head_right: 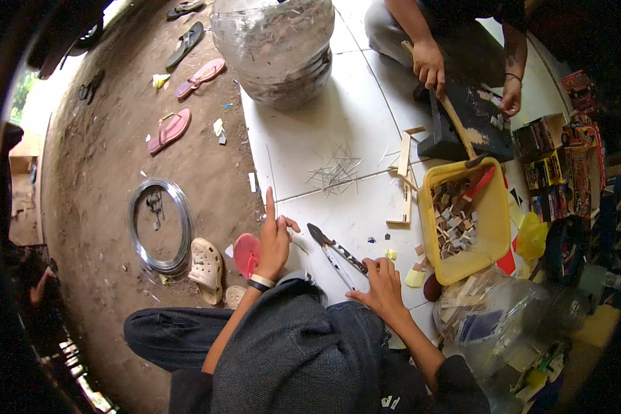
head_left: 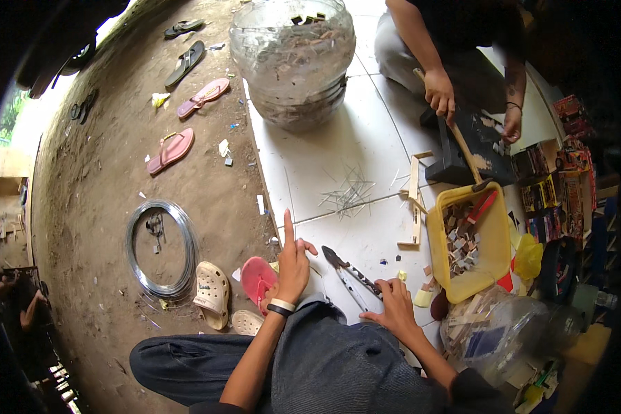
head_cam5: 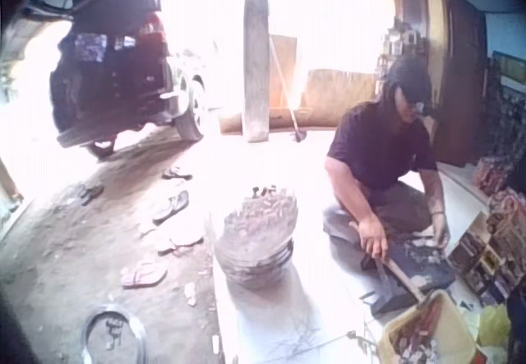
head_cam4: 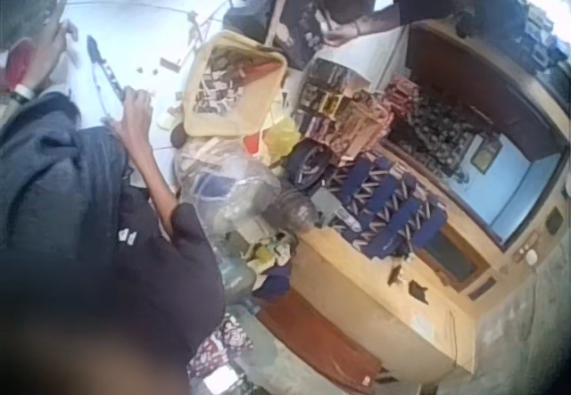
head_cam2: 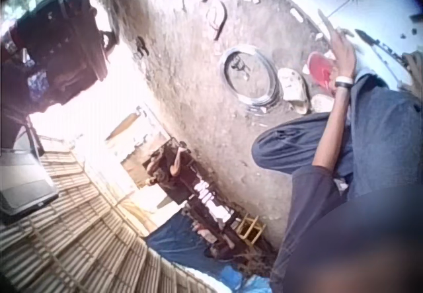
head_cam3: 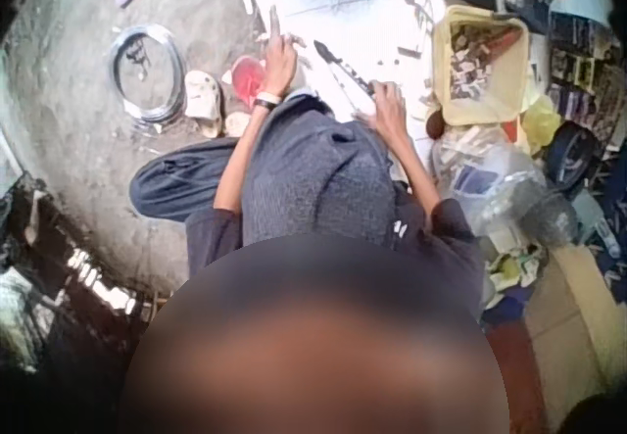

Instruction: The person sits on the floor and repeatedly cuts short lengths of metal wire using a utility knife. They hold the wire with one hand and score or snap it with the knife, then place the cut pieces on the floor. A co-worker is visible in the background working with wood.

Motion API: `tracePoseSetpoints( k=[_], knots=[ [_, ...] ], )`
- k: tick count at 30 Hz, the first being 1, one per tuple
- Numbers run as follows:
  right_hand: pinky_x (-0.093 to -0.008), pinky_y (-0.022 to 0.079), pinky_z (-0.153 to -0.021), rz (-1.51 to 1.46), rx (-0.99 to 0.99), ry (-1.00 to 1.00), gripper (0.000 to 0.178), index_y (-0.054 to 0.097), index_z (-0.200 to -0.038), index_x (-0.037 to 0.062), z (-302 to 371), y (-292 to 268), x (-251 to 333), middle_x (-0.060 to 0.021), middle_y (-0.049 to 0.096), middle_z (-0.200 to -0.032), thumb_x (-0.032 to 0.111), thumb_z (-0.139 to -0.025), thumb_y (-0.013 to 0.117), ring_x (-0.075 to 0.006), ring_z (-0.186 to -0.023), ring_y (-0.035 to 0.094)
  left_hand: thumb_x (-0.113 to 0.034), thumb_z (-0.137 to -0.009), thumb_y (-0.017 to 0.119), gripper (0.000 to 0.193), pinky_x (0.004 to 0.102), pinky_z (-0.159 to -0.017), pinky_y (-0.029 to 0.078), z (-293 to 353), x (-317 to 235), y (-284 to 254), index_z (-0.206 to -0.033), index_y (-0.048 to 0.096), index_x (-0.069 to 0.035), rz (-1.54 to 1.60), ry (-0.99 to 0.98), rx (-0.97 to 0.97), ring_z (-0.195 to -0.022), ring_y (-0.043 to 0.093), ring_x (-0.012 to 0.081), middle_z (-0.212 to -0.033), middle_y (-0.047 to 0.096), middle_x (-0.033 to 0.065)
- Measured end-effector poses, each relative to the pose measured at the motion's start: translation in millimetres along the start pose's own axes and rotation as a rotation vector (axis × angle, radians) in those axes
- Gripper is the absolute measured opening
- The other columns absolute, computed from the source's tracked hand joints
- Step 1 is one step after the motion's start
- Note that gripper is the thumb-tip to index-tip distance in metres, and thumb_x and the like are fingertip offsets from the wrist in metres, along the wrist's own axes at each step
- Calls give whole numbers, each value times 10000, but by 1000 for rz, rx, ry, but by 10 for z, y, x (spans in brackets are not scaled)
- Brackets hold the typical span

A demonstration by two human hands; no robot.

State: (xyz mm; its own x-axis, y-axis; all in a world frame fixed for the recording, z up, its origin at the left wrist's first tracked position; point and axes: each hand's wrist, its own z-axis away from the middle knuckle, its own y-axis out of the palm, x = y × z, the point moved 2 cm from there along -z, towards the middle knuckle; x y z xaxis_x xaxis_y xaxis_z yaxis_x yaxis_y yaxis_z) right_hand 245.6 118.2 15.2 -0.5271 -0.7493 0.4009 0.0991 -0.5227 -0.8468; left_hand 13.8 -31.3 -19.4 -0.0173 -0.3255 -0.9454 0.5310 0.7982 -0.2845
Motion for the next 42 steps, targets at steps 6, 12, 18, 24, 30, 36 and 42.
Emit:
tracePoseSetpoints(
  k=[6,12,18,24,30,36,42],
  knots=[
    [-443,454,-902,-79,-58,-77,884,541,-1296,4,-172,50,44,-162,521,-1137,487,-648,901,-335,-1081,526,-68,-1039,464,561,261,-627,444,-90,-39,-35,-1580,388,-195,5,-42,-97,-644,491,98,-840,625,41],
    [-459,487,-902,-101,25,-71,652,526,-1252,-4,-332,54,98,-188,537,-1132,236,-727,829,-375,-1054,545,35,-935,536,459,325,-725,488,-37,40,16,-1359,657,-92,-186,113,-189,-739,606,202,-867,655,120],
    [-505,506,-845,-245,29,73,461,543,-1223,-24,-448,169,62,-241,620,-1026,51,-781,652,-460,-939,612,31,-939,553,441,294,-634,464,13,87,76,-1342,674,-100,-113,52,-115,-663,574,149,-863,701,90],
    [-414,541,-786,-669,375,195,223,618,-1097,-50,-696,262,-9,-180,703,-967,125,-965,576,-291,-850,687,8,-993,541,515,213,-556,384,111,51,208,-1473,565,-177,32,-125,30,-604,398,30,-896,722,-16],
    [-341,533,-848,-1039,86,179,284,616,-1212,-37,-682,413,173,-102,704,-1022,176,-1046,528,-171,-924,669,35,-960,544,562,220,-593,380,175,78,309,-1469,567,-202,149,-110,159,-636,391,48,-788,639,-22],
    [-329,518,-949,-1024,97,189,314,587,-1291,-39,-719,404,187,-103,694,-1170,161,-1059,518,-174,-1080,662,33,-994,505,538,197,-602,393,204,96,291,-1491,546,-166,156,-125,227,-637,408,34,-855,635,-39],
    [-320,516,-935,-976,60,165,311,573,-1310,-24,-731,460,180,-91,687,-1176,147,-1055,522,-162,-1083,655,73,-943,513,598,205,-613,376,232,45,286,-1475,563,-194,212,-134,203,-651,393,48,-810,601,-35]
  ],
)
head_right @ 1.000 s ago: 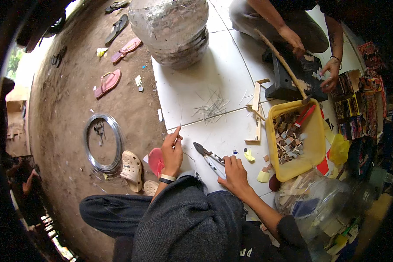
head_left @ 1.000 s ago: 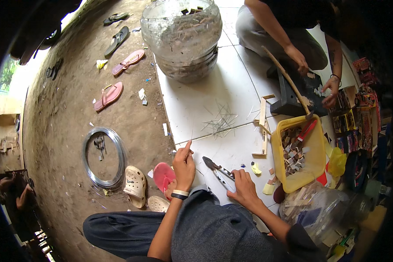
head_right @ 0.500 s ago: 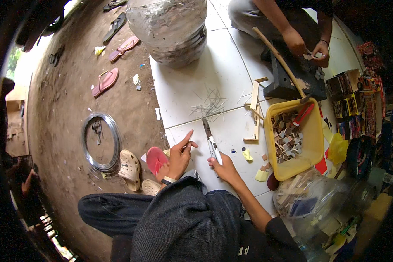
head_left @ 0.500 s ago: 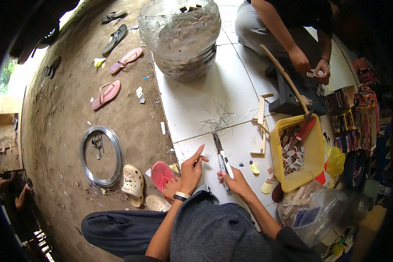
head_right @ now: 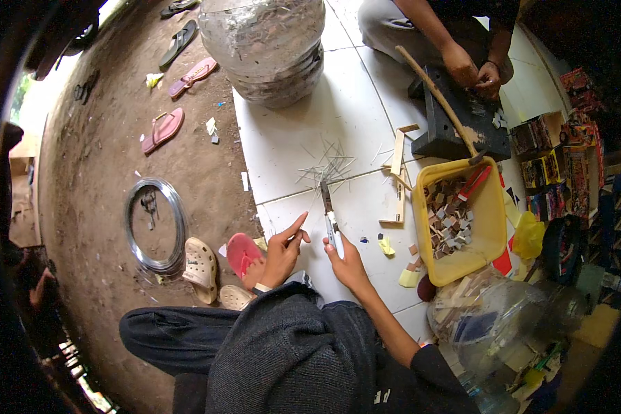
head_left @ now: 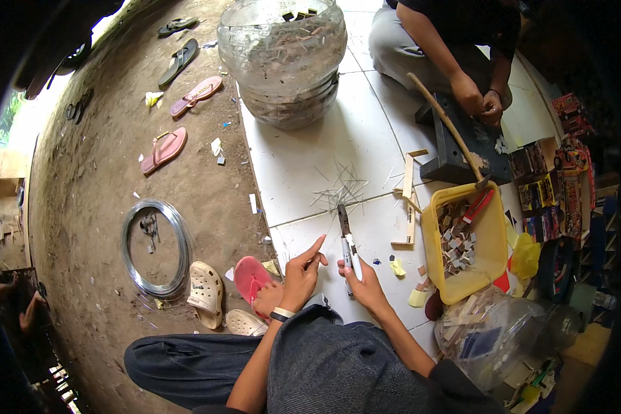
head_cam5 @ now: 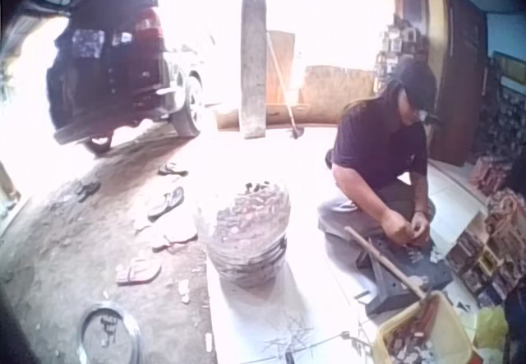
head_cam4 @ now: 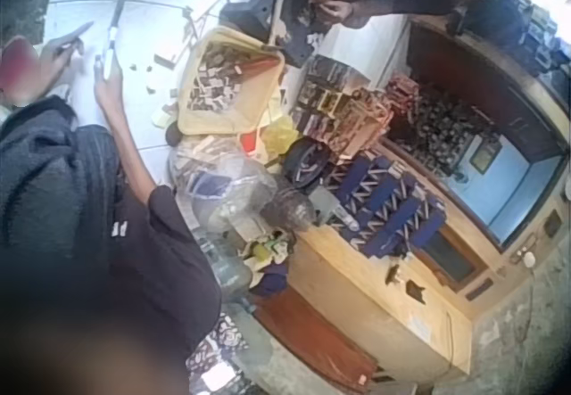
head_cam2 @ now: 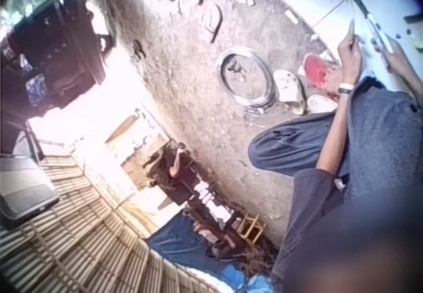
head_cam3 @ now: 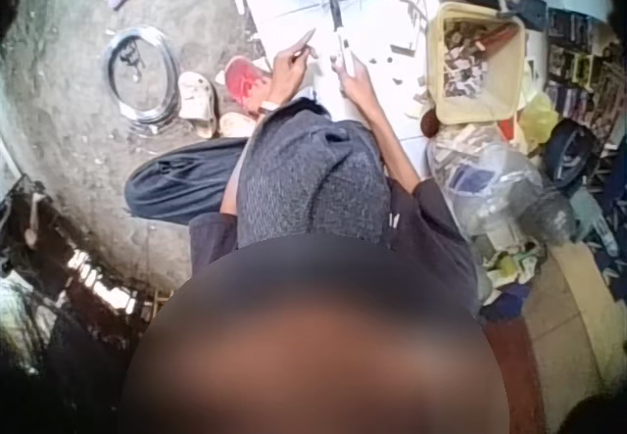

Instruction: The person sits on the floor and repeatedly cuts short lengths of metal wire using a utility knife. They hold the wire with one hand and score or snap it with the knife, then place the cut pieces on the floor. A co-worker is visible in the background working with wood.

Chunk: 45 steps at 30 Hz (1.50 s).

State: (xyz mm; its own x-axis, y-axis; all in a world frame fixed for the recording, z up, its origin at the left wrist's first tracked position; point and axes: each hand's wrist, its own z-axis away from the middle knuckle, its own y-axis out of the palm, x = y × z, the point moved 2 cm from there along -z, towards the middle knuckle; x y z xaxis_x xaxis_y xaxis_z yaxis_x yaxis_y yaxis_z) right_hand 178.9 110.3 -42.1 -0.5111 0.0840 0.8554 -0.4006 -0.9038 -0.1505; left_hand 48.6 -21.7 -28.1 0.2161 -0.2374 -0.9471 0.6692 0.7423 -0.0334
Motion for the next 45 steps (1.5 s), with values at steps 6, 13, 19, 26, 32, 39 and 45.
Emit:
tracePoseSetpoints(
  k=[6,13,19,26,32,39,45],
  knots=[
    [-372,482,-986,14,-53,-63,486,469,-1470,0,-18,24,-17,-165,709,-1144,101,-1005,565,-267,-1089,669,82,-936,504,607,201,-614,377,-1,-22,6,-1474,566,-194,19,-8,21,-653,402,47,-811,597,-38],
    [-378,456,-1041,25,-54,-59,568,386,-1539,8,-36,28,-21,-203,687,-1224,79,-1004,559,-292,-1177,650,88,-939,494,604,197,-619,376,7,-28,11,-1472,568,-187,25,-33,44,-657,400,48,-809,584,-39],
    [-386,468,-1023,93,-97,-66,572,389,-1538,11,-26,37,21,-209,684,-1200,85,-1003,575,-308,-1152,656,99,-935,490,612,190,-627,372,9,-33,1,-1473,567,-184,36,-18,48,-661,396,46,-817,575,-39],
    [-402,476,-1009,81,-53,-37,569,390,-1543,33,42,53,85,-218,678,-1201,118,-1012,574,-345,-1146,654,101,-931,495,617,189,-625,368,-9,1,-5,-1475,565,-182,51,-19,47,-660,390,45,-816,572,-43],
    [-444,485,-981,189,-87,-67,452,486,-1432,12,38,59,51,-263,669,-1190,179,-1020,571,-432,-1141,640,53,-968,499,561,183,-585,372,-27,36,-17,-1485,553,-158,20,-1,58,-635,402,29,-848,617,-41],
    [-477,528,-862,192,-135,24,435,507,-1320,10,39,67,105,-267,699,-1017,215,-958,636,-453,-976,687,47,-982,505,548,186,-590,373,-7,5,-7,-1482,561,-170,41,-20,71,-640,393,33,-843,597,-45],
    [-457,552,-791,262,-148,63,412,573,-1230,7,93,63,204,-215,713,-888,207,-894,704,-400,-866,718,41,-995,505,533,188,-591,373,-1,10,1,-1483,559,-167,47,-22,72,-641,389,35,-842,588,-44]
  ],
)
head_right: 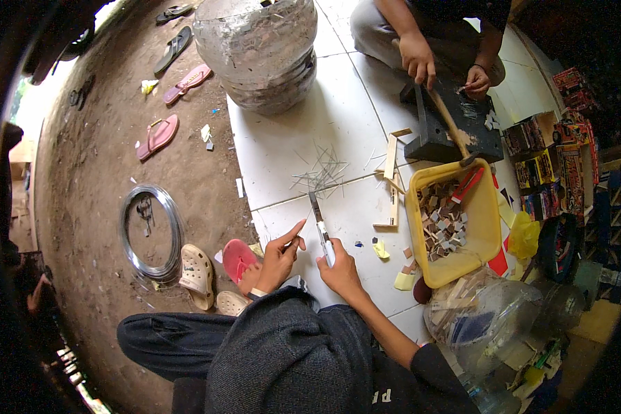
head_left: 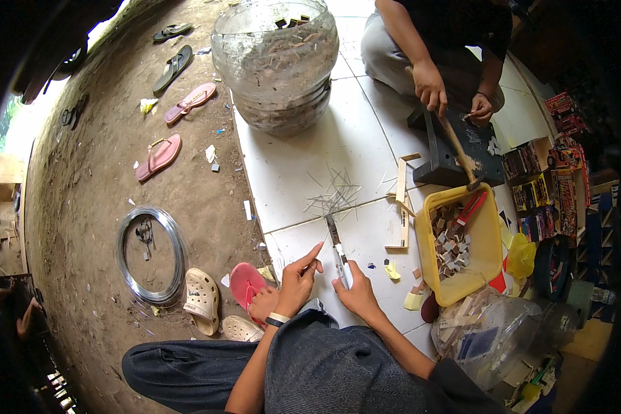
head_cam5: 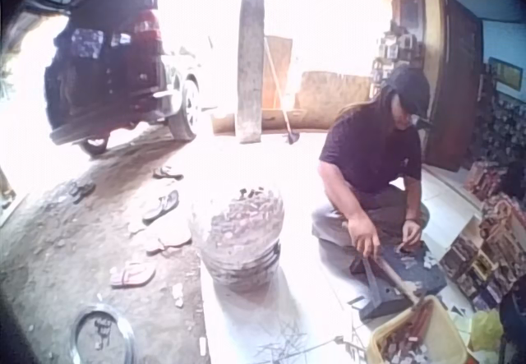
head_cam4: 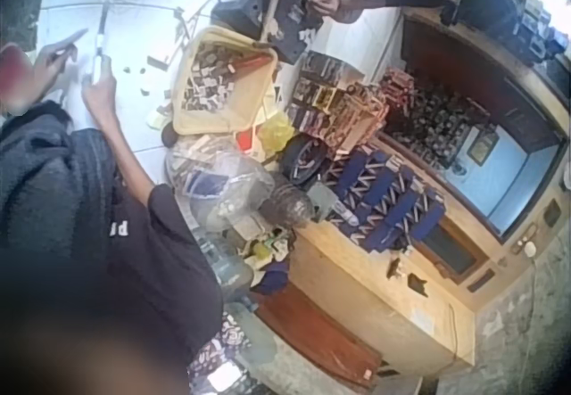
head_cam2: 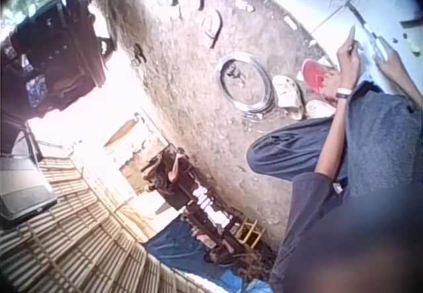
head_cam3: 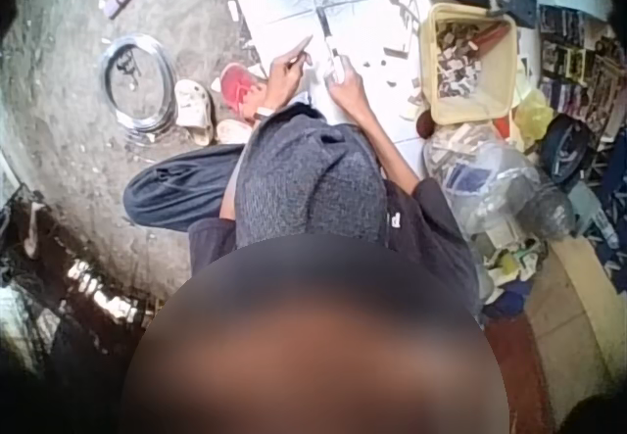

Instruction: The person sits on the floor and repeatedly cuts short lengths of metal wire using a utility knife. They hold the wire with one hand and score or snap it with the knife, then place the cut pieces on the floor. A co-worker is visible in the background working with wood.

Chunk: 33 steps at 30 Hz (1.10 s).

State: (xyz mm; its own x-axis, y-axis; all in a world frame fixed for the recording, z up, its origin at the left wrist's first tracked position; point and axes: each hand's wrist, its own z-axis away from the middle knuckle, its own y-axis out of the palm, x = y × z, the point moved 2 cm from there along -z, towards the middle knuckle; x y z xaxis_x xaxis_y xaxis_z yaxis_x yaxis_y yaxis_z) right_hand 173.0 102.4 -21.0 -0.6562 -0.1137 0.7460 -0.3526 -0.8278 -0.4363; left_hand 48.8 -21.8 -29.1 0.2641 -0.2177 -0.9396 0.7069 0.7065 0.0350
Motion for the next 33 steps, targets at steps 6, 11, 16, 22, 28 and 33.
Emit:
tracePoseSetpoints(
  k=[6,11,16,22,28,33],
  knots=[
    [-441,558,-752,68,-3,2,297,652,-1042,-3,-19,-4,24,-199,713,-830,197,-857,770,-379,-822,723,52,-982,501,545,191,-596,373,-5,41,-2,-1479,561,-161,9,1,-6,-641,390,37,-833,583,-42],
    [-462,556,-759,102,29,29,287,652,-999,-3,-101,39,-26,-235,717,-858,225,-869,769,-398,-838,721,58,-956,501,568,202,-603,372,-18,81,-15,-1465,577,-182,-11,-29,-58,-638,393,44,-797,581,-40],
    [-492,547,-792,125,33,37,283,654,-993,-10,-138,61,-74,-257,717,-892,241,-895,739,-436,-878,709,57,-943,506,580,218,-628,400,-24,91,-42,-1461,580,-195,-73,0,-68,-654,429,61,-778,592,-23],
    [-487,542,-800,161,12,31,292,647,-1010,-14,-146,68,-140,-236,722,-891,267,-940,685,-430,-884,707,63,-932,511,591,227,-647,416,-28,97,-29,-1458,583,-197,-99,-20,-78,-668,449,71,-776,599,-17],
    [-438,536,-788,-152,47,4,343,608,-1193,5,-250,60,-208,-183,722,-899,289,-1001,600,-351,-864,708,44,-955,531,530,204,-608,405,-26,72,-60,-1440,600,-158,-120,-3,-126,-639,440,40,-803,638,-26],
    [-431,514,-929,-68,69,-84,457,519,-1404,26,-201,-54,-163,-253,699,-1129,260,-1018,589,-395,-1083,680,-10,-978,587,416,191,-582,410,-117,-27,-81,-1379,651,-103,9,-17,-213,-626,453,27,-851,694,-15]
  ],
)
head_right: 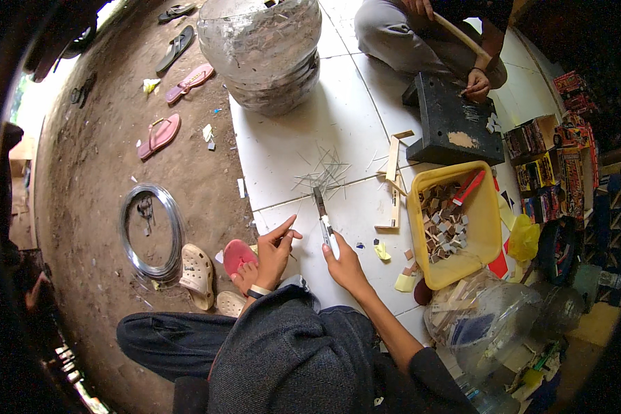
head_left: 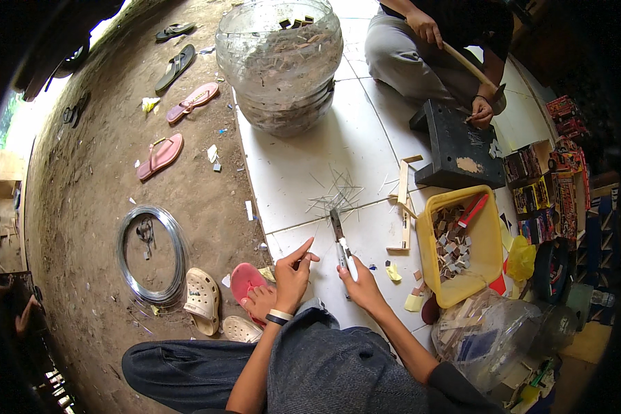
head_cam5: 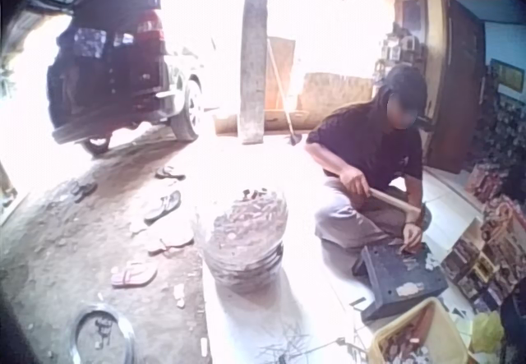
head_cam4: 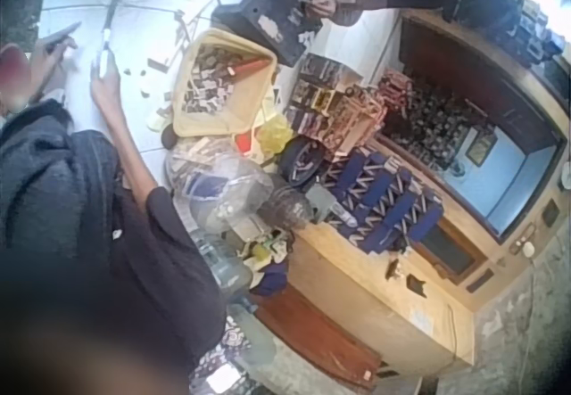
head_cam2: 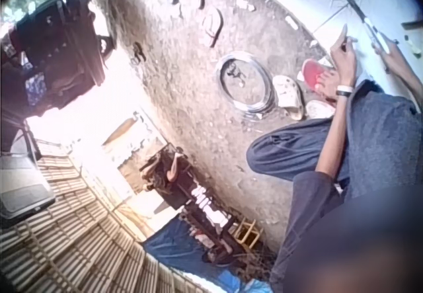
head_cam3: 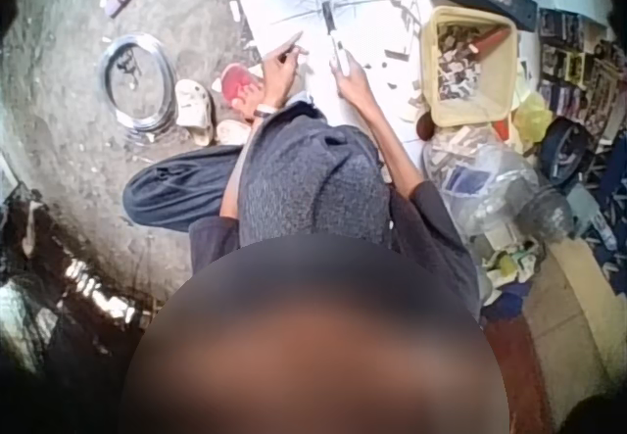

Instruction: The person sits on the floor and repeatedly cuts short lengths of metal wire using a utility knife. They hold the wire with one hand and score or snap it with the knife, then place the cut pieces on the floor. A co-worker is visible in the background working with wood.

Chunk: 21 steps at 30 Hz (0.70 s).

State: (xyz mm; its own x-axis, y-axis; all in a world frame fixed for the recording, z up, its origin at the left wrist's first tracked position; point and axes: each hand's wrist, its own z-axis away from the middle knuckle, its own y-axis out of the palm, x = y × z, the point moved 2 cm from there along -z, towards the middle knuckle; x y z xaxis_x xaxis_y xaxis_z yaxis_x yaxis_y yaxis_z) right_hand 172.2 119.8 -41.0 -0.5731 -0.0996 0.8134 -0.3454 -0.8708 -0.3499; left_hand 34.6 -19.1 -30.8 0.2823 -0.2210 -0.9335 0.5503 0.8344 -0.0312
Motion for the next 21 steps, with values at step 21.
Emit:
tracePoseSetpoints(
  k=[21],
  knots=[
    [-409,470,-1017,99,-82,-185,490,477,-1462,6,220,168,81,-225,671,-1244,219,-1033,579,-350,-1199,633,-50,-957,706,250,187,-489,372,-134,-87,194,-1204,740,-27,267,-54,-29,-604,535,44,-828,653,-7]
  ],
)
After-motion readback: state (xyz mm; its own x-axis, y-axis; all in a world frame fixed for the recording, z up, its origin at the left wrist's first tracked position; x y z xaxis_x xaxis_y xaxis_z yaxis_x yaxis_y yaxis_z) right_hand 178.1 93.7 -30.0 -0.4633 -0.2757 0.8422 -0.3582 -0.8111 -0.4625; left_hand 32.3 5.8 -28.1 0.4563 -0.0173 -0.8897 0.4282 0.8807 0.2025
